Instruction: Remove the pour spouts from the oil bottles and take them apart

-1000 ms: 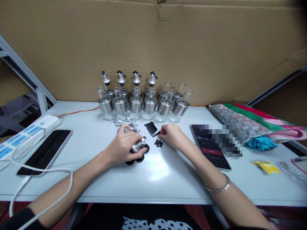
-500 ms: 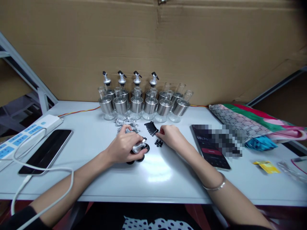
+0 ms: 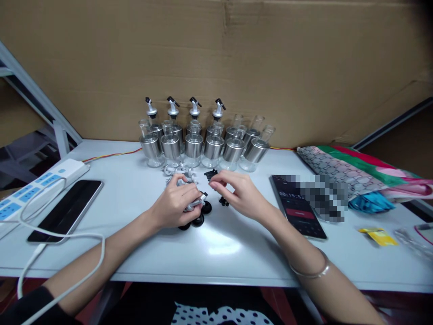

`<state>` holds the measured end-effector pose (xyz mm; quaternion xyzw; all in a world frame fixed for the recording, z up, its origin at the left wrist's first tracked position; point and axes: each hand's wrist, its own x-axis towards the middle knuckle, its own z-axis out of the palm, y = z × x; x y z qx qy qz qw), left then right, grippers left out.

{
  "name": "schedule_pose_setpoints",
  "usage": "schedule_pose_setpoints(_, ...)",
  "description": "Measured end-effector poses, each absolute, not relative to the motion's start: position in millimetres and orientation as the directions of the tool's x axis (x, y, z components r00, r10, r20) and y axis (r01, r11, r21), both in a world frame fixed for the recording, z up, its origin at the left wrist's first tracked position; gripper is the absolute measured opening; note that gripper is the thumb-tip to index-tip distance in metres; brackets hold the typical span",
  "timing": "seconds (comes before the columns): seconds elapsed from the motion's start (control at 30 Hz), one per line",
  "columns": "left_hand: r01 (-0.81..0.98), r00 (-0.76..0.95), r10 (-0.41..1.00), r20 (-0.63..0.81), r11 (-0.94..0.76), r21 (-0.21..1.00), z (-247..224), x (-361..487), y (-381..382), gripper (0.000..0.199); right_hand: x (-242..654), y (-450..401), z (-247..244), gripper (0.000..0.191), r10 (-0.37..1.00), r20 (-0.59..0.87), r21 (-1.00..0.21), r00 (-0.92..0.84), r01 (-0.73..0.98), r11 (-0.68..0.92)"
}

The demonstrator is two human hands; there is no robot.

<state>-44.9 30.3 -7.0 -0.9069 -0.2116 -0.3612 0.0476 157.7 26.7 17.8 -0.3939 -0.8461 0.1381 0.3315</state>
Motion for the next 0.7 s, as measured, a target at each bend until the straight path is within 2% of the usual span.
schedule_pose_setpoints(0.07,0.413,0.638,0.354,0.684,-0.907,0.085,-6.6,-44.9,29.6,0.009,151.4,19.3,17.6,0.023,0.659,0.54,-0.461,-0.523,0.471,0.752)
schedule_pose_setpoints(0.13,0.41,0.631,0.353,0.691,-0.908,0.09,-6.3,-44.7,29.4,0.009,146.6,14.5,15.5,0.023,0.636,0.548,-0.447,-0.543,0.453,0.772)
schedule_pose_setpoints(0.37,0.368,0.662,0.31,0.682,-0.928,0.065,-5.8,-44.2,29.7,0.01,144.2,12.8,15.7,0.022,0.735,0.341,-0.597,-0.586,0.469,0.651)
schedule_pose_setpoints(0.43,0.363,0.677,0.307,0.668,-0.93,0.059,-5.9,-44.2,29.3,0.011,144.5,13.2,15.1,0.024,0.726,0.307,-0.601,-0.615,0.467,0.649)
schedule_pose_setpoints(0.57,0.375,0.694,0.301,0.654,-0.927,0.029,-5.8,-44.3,29.3,0.013,143.0,13.4,10.9,0.028,0.716,0.335,-0.565,-0.613,0.478,0.673)
schedule_pose_setpoints(0.7,0.379,0.716,0.288,0.636,-0.925,-0.007,-5.6,-44.3,30.1,0.012,142.3,13.7,11.3,0.035,0.764,0.285,-0.544,-0.579,0.559,0.626)
